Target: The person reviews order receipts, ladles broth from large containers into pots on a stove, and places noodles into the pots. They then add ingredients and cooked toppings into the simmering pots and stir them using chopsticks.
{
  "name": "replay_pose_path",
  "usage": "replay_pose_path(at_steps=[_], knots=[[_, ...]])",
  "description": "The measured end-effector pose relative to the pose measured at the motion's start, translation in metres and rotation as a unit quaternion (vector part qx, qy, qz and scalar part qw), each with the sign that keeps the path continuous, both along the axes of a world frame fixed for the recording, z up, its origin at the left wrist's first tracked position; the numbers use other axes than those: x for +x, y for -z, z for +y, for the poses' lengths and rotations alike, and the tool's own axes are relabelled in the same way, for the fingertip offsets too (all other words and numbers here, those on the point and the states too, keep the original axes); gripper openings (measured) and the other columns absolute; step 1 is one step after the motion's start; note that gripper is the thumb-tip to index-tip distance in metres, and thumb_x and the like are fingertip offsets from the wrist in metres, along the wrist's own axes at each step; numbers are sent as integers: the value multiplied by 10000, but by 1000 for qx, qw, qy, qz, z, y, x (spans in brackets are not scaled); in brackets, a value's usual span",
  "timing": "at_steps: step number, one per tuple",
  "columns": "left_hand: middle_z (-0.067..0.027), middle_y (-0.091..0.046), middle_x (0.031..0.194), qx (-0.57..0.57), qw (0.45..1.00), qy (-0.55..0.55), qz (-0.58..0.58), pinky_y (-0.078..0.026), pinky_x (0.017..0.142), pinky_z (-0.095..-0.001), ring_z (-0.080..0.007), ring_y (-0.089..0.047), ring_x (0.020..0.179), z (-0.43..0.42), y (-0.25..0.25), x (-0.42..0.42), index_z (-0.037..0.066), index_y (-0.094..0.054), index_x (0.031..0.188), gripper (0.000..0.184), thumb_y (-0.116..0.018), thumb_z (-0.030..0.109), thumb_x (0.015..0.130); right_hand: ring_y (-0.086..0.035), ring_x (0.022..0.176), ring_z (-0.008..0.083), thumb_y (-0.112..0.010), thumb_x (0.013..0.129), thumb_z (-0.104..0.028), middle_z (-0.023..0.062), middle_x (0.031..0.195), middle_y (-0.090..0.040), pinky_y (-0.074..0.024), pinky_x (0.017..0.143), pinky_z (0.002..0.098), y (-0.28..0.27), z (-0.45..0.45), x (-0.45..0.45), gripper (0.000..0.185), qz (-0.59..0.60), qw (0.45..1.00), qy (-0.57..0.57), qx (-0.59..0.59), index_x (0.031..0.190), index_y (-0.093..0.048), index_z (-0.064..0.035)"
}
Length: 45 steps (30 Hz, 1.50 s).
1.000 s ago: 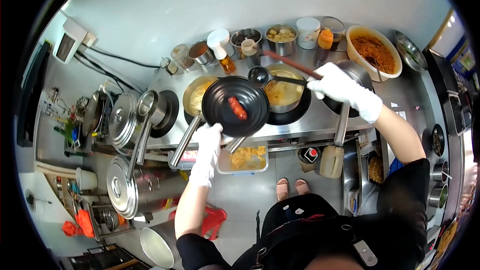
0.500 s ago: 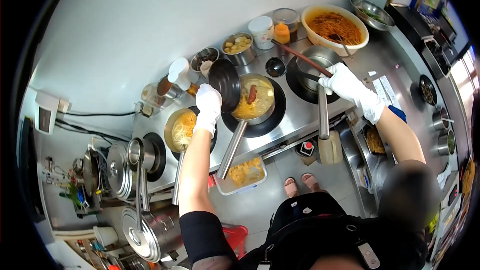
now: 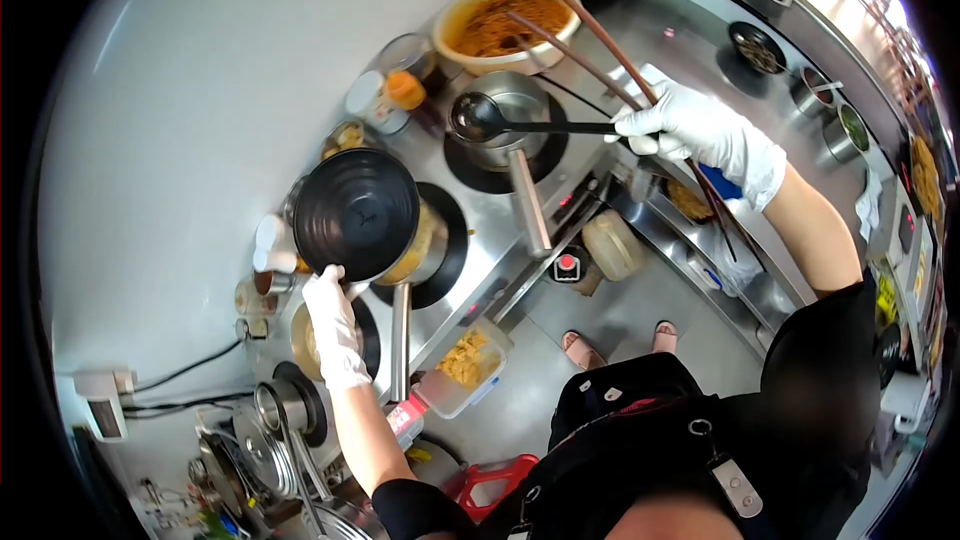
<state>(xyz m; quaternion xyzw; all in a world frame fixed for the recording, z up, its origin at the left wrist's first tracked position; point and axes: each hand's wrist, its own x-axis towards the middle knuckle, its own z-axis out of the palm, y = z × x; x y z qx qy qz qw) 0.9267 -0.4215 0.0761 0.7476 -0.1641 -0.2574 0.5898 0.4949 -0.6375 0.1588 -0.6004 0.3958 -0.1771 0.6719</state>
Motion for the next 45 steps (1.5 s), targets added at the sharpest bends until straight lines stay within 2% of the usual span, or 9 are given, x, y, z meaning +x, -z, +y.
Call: replay_pose_path(at_steps=[4, 8, 11, 14, 20, 24, 32, 39, 45], knots=[[-72, -636, 875, -49, 990, 127, 36, -528, 476, -260, -150, -614, 672, -28, -3, -100, -25, -619, 977, 215, -557, 28, 779, -296, 400, -2, -602, 858, -162, -22, 593, -514, -200, 361, 182, -30, 15, -95, 157, 3, 1000, 18, 16, 896, -605, -11], [-76, -650, 981, -36, 945, 317, 68, -509, 770, -274, -154, -615, 845, -63, -10, -262, -34, -615, 1077, 285, -560, 25, 804, -327, 413, 13, -608, 843, -149, -24, 587, -520, -208, 372, 182, -31, 54, -210, 155, 1, 996, 86, 29, 877, -629, 1], [-80, -656, 983, -50, 905, 384, 176, -500, 797, -280, -168, -618, 847, -89, 1, -391, -46, -612, 1088, 301, -542, -18, 797, -389, 450, 62, -621, 814, -148, -3, 562, -513, -285, 428, 232, -16, 86, -300, 157, 25, 991, 130, 34, 732, -633, -14], [-126, -648, 964, 19, 850, 462, 251, -516, 793, -302, -198, -628, 850, -110, 42, -493, -64, -604, 1028, 247, -545, -2, 795, -468, 531, 134, -633, 782, -194, 23, 529, -493, -363, 539, 308, 15, 120, -386, 259, 209, 963, 168, 11, 573, -617, -43], [-146, -630, 981, 34, 773, 608, 178, -559, 766, -396, -250, -637, 847, -129, 108, -670, -78, -584, 1006, 225, -550, 63, 833, -490, 541, 133, -635, 790, -169, 45, 537, -543, -392, 553, 296, 69, 179, -519, 234, 221, 925, 305, 46, 614, -643, -15], [-154, -641, 958, 121, 758, 556, 319, -553, 782, -442, -276, -648, 855, -143, 143, -763, -58, -566, 995, 209, -566, 67, 827, -465, 526, 101, -633, 827, -153, 33, 550, -579, -376, 535, 268, 116, 205, -570, 200, 179, 883, 428, 70, 687, -660, -13], [-123, -588, 824, 131, 748, 579, 296, -576, 743, -384, -237, -618, 752, -160, 204, -855, -70, -515, 838, 168, -592, 79, 845, -503, 543, 85, -633, 832, -136, 38, 574, -623, -393, 552, 252, 154, 222, -620, 182, 103, 816, 557, 115, 698, -677, -22], [-171, -598, 1010, 144, 694, 603, 366, -530, 873, -436, -289, -621, 913, -175, 185, -877, -101, -499, 1018, 284, -582, 143, 900, -443, 463, 89, -658, 857, -262, 42, 615, -623, -355, 445, 277, 199, 187, -620, 239, 117, 776, 604, 137, 840, -668, -25], [-188, -544, 1175, 180, 667, 647, 323, -482, 914, -409, -312, -580, 1043, -187, 162, -851, -92, -441, 1216, 510, -518, 336, 950, -558, 578, 190, -572, 862, -334, 90, 648, -614, -459, 594, 348, 157, 236, -639, 349, 255, 695, 669, 67, 777, -663, -8]])
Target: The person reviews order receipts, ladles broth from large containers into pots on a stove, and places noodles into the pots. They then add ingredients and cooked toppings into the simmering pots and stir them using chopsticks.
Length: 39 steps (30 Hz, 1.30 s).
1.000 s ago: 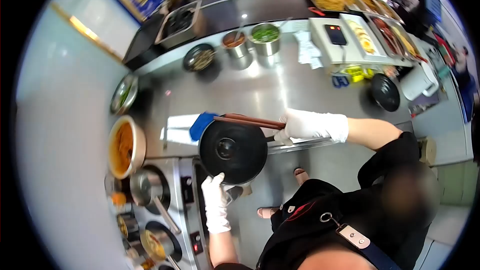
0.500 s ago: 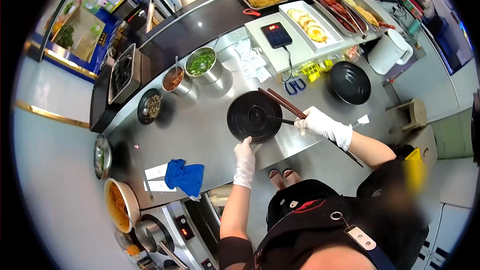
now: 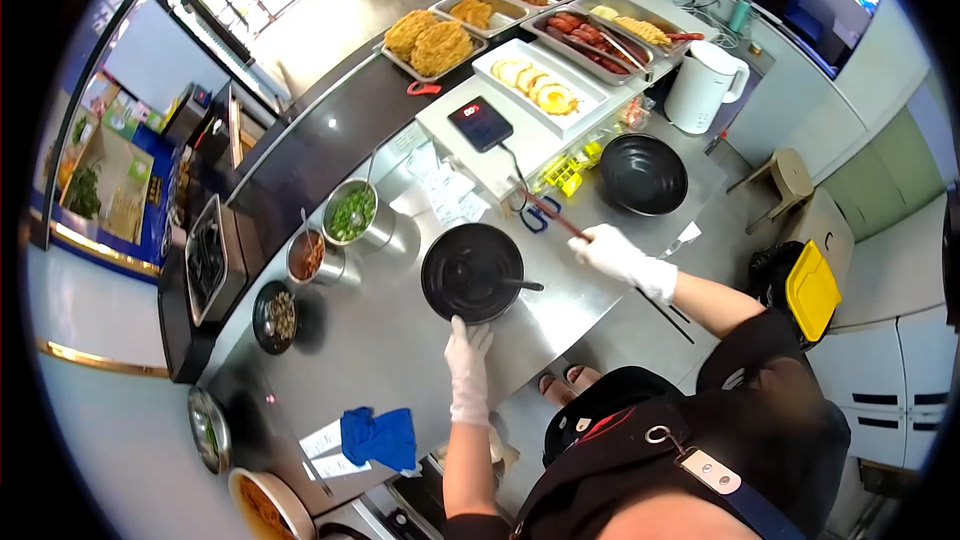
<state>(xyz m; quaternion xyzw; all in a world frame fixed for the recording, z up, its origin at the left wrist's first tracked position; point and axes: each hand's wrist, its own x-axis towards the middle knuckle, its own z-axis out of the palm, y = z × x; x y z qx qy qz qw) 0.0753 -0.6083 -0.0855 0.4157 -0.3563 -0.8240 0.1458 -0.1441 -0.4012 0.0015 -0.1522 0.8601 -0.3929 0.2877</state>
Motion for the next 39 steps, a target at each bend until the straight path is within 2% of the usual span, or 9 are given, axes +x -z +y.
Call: replay_pose_path(at_steps=[2, 5, 10, 19, 25, 28, 33, 38, 39], knots=[[-197, -541, 1187, -45, 998, 5, -32, -487, 897, -380, -306, -589, 1032, 0, -3, 26, -89, -430, 1253, 510, -500, 323, 959, -555, 604, 148, -550, 875, -349, 62, 637, -608, -460, 625, 307, -48, 30, -13, 380, -69, 994, 60, -63, 709, -626, -15], [-175, -592, 1105, -114, 990, -2, -80, -510, 828, -344, -263, -622, 963, 10, -14, 65, -66, -478, 1228, 435, -509, 273, 957, -559, 695, 129, -513, 916, -272, 42, 708, -615, -451, 706, 285, -112, 75, -34, 350, 98, 977, 50, -184, 724, -619, 1], [-59, -611, 734, -269, 952, -22, -146, -474, 571, -233, -127, -580, 626, 24, -46, 76, -33, -613, 1013, 207, -547, 147, 934, -468, 571, 36, -502, 940, -364, -40, 697, -598, -341, 503, 198, -200, 148, -78, 325, 183, 928, 242, -218, 792, -643, -112], [-42, -626, 766, -468, 855, 211, 74, -458, 605, -219, -83, -559, 652, 123, -197, -256, -34, -646, 901, 76, -609, 17, 859, -638, 860, 180, -519, 945, -169, 122, 937, -651, -529, 767, 302, -206, 262, -231, 250, 360, 766, 309, -435, 983, -639, 47], [-35, -615, 633, -367, 868, 327, 66, -440, 512, -240, -84, -554, 550, 217, -161, -535, -19, -670, 869, 186, -640, 161, 835, -639, 862, 187, -513, 934, -112, 115, 950, -644, -530, 775, 298, -178, 332, -332, 214, 354, 776, 332, -403, 956, -641, 57], [-90, -635, 607, -458, 835, 303, -31, -464, 556, -290, -149, -595, 557, 242, -134, -629, -21, -686, 774, 298, -664, 275, 799, -624, 785, 164, -511, 928, -90, 113, 908, -639, -514, 718, 274, -176, 357, -359, 193, 337, 784, 321, -410, 939, -640, 53], [-174, -668, 693, -527, 777, 314, -141, -500, 696, -370, -308, -657, 709, 254, -104, -707, -32, -693, 790, 439, -694, 405, 749, -579, 826, 171, -484, 929, -88, 117, 909, -629, -454, 770, 289, -176, 391, -399, 187, 438, 774, 258, -376, 848, -599, 36], [-155, -670, 697, -504, 779, 344, -148, -492, 603, -331, -244, -640, 599, 256, -98, -720, -30, -689, 730, 350, -715, 320, 732, -571, 860, 150, -468, 902, -83, 110, 971, -637, -448, 790, 290, -205, 347, -457, 179, 368, 866, 197, -275, 914, -584, 54], [-114, -650, 661, -431, 833, 327, -114, -455, 540, -307, -199, -590, 536, 252, -98, -718, -17, -686, 718, 288, -708, 269, 741, -587, 856, 170, -480, 889, -85, 127, 997, -642, -463, 781, 305, -202, 331, -474, 187, 313, 904, 178, -231, 951, -590, 53]])
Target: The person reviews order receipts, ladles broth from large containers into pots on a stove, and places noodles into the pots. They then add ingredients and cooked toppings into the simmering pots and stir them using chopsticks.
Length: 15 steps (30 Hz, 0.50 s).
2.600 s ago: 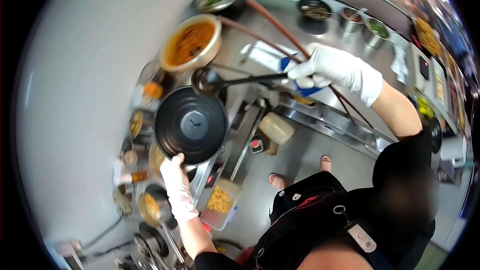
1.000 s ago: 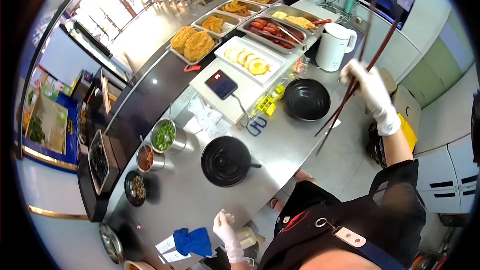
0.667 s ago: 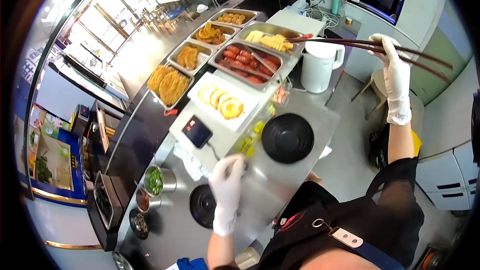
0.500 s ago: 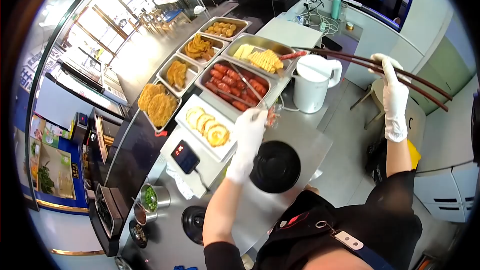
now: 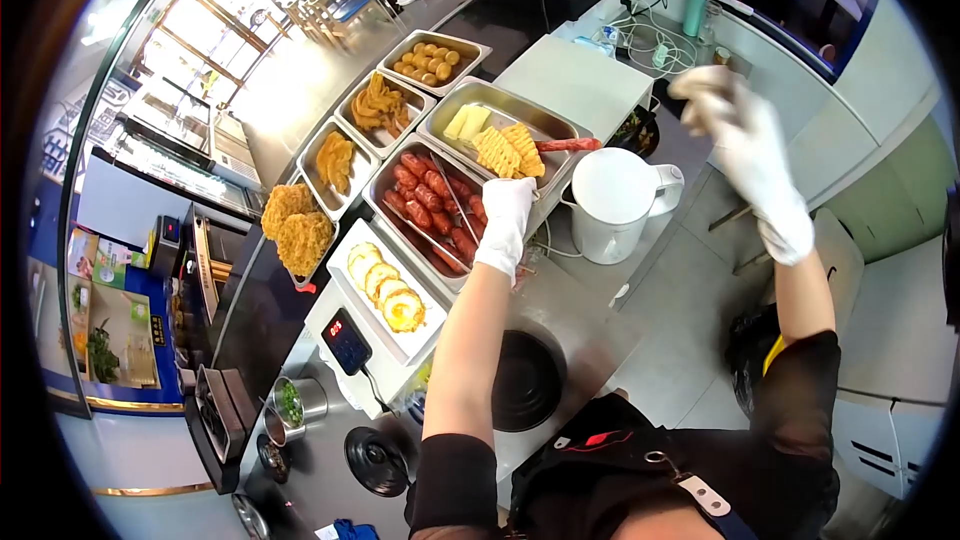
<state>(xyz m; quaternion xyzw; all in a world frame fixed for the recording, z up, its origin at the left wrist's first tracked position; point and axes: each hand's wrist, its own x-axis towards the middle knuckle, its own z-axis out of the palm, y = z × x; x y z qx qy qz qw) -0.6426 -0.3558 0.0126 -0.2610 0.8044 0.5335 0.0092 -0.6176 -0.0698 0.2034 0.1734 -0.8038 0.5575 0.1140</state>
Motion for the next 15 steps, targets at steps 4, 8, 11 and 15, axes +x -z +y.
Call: replay_pose_path(at_steps=[4, 8, 11, 15], knots=[[8, -545, 563, 197, 977, -60, 45, -320, 424, -223, -62, -420, 443, -7, -56, 37, 12, -659, 699, 146, -661, 126, 791, -629, 799, 348, -560, 845, -135, 207, 947, -645, -504, 753, 380, 29, -83, -51, 210, -30, 954, -136, 267, 988, -636, -2], [-9, -596, 620, 210, 970, -108, 55, -335, 436, -210, -61, -442, 465, -35, -72, 64, 1, -662, 794, 134, -663, 132, 823, -639, 827, 354, -620, 798, -228, 182, 855, -664, -502, 756, 405, 89, -147, -79, 269, -31, 910, -120, 395, 968, -660, -23], [-16, -601, 619, 184, 971, -134, 78, -341, 419, -213, -62, -451, 451, -58, -64, 78, 11, -647, 750, 149, -672, 139, 822, -654, 839, 335, -663, 757, -262, 170, 864, -675, -517, 760, 396, 111, -179, -85, 299, -54, 872, -110, 473, 942, -680, -28], [-18, -596, 613, 183, 966, -161, 90, -344, 406, -213, -66, -447, 435, -69, -56, 86, 18, -634, 726, 157, -674, 138, 819, -674, 851, 298, -689, 734, -254, 150, 907, -689, -534, 721, 394, 128, -201, -85, 284, -74, 841, -107, 526, 942, -698, -62]])
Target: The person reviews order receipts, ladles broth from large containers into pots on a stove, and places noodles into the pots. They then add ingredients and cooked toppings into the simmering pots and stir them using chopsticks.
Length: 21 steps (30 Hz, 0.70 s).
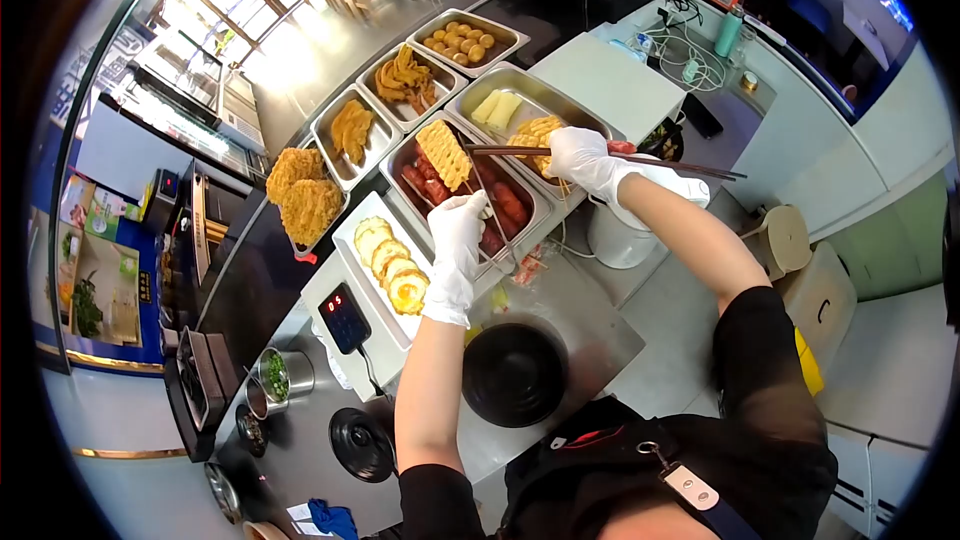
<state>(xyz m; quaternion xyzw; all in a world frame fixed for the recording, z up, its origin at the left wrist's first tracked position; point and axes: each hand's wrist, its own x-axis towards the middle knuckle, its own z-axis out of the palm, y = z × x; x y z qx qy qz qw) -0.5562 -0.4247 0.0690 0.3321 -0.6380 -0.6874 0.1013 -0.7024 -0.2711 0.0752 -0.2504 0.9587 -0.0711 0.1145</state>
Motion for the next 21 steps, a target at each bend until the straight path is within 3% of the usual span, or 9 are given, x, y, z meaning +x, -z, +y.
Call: replay_pose_path(at_steps=[1, 7, 11, 14, 16, 17, 19, 20, 21], knots=[[-19, -596, 612, -3, 1000, -6, 2, -349, 408, -213, -67, -451, 437, 0, 1, 0, 18, -634, 725, 155, -672, 136, 820, -672, 849, 299, -694, 728, -300, 154, 902, -687, -531, 728, 397, 6, -4, -1, 322, -3, 1000, 11, 1, 935, -698, -53], [-26, -604, 625, 43, 999, -22, 26, -368, 419, -211, -76, -493, 459, 4, 11, -1, 7, -624, 790, 151, -663, 143, 842, -674, 886, 308, -632, 778, -189, 151, 961, -688, -536, 730, 393, 16, -12, -8, 234, -13, 999, 28, 41, 973, -704, -82], [-32, -610, 641, 63, 996, -43, 50, -385, 428, -216, -84, -515, 469, 16, 9, 0, 13, -597, 797, 162, -663, 153, 849, -652, 919, 354, -576, 785, -142, 230, 943, -661, -518, 769, 405, -6, -9, -17, 256, -49, 991, 111, -58, 969, -676, 4], [-35, -610, 644, 64, 994, -54, 74, -390, 429, -213, -86, -519, 470, 25, 7, 2, 15, -597, 811, 173, -667, 167, 851, -652, 932, 352, -623, 780, -170, 233, 953, -661, -515, 781, 406, -3, -4, -33, 276, -74, 986, 123, -81, 970, -667, 26], [-34, -610, 662, 79, 990, -60, 100, -395, 440, -206, -80, -518, 486, 28, 6, 8, 15, -585, 839, 168, -658, 164, 865, -671, 745, 277, -688, 767, -205, 167, 810, -681, -512, 658, 367, -8, 4, -31, 265, -129, 946, 108, -277, 889, -671, 30], [-34, -610, 662, 80, 990, -63, 101, -395, 440, -206, -80, -518, 486, 30, 4, 13, 15, -585, 839, 168, -658, 164, 865, -671, 745, 277, -688, 767, -205, 167, 810, -681, -512, 658, 367, -17, 8, -25, 265, -129, 947, 105, -275, 889, -671, 30], [-29, -609, 680, 77, 980, -88, 161, -404, 468, -202, -73, -517, 517, 33, -8, 28, 11, -570, 870, 150, -639, 144, 883, -545, 533, 142, -734, 757, -237, 51, 643, -602, -425, 506, 291, -48, 16, -5, 251, -249, 861, 91, -433, 779, -650, -1], [-23, -605, 688, 86, 977, -92, 171, -406, 492, -193, -68, -515, 544, 35, -19, 40, 19, -564, 889, 124, -622, 128, 895, -404, 461, 68, -720, 777, -217, -19, 577, -499, -318, 444, 240, -69, 17, 15, 208, -272, 850, 93, -442, 717, -615, -48], [-23, -605, 688, 84, 976, -101, 174, -406, 492, -193, -68, -515, 544, 34, -19, 49, 19, -564, 889, 124, -622, 128, 895, -404, 461, 68, -720, 777, -217, -19, 577, -499, -318, 444, 240, -84, 14, 35, 208, -276, 851, 84, -440, 717, -615, -48]])
